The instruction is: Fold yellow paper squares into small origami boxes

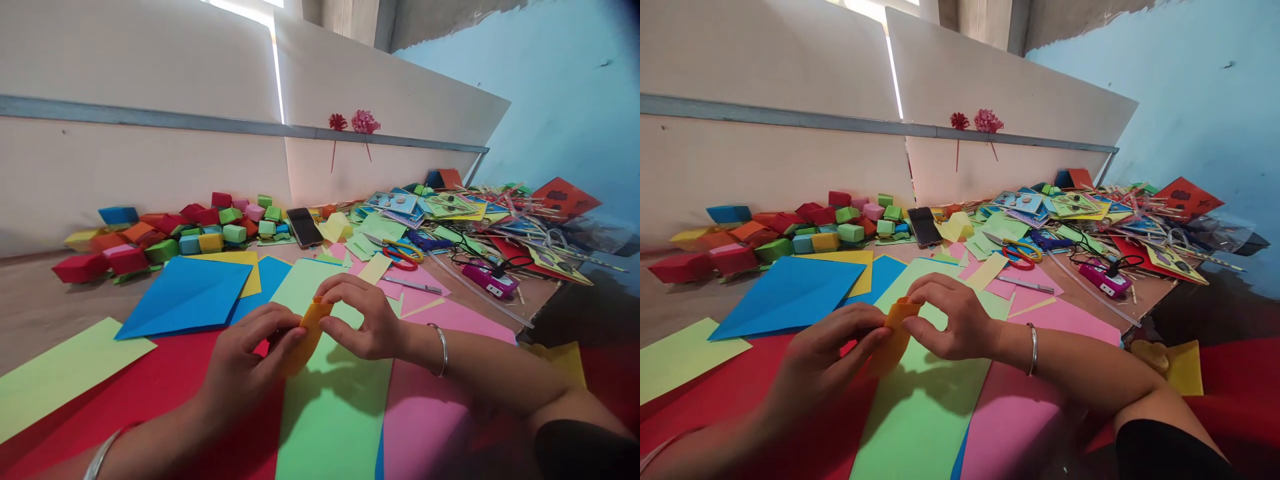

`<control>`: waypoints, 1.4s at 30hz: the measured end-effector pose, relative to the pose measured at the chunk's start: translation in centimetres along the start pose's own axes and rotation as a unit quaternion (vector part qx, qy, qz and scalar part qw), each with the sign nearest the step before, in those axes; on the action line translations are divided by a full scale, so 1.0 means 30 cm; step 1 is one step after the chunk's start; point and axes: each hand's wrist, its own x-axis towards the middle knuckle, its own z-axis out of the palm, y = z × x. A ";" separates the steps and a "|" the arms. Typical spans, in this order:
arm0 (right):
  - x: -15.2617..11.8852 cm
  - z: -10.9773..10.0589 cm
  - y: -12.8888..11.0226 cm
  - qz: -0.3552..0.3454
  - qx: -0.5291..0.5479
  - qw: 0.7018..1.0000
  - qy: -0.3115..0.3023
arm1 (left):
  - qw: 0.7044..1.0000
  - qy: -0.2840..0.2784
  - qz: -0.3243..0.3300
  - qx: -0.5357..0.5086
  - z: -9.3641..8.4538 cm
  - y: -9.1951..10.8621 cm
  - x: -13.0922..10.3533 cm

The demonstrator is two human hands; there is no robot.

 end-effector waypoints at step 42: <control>-0.031 0.032 -0.002 0.015 -0.039 0.999 -0.035 | 0.985 0.047 0.112 0.123 -0.018 0.018 0.002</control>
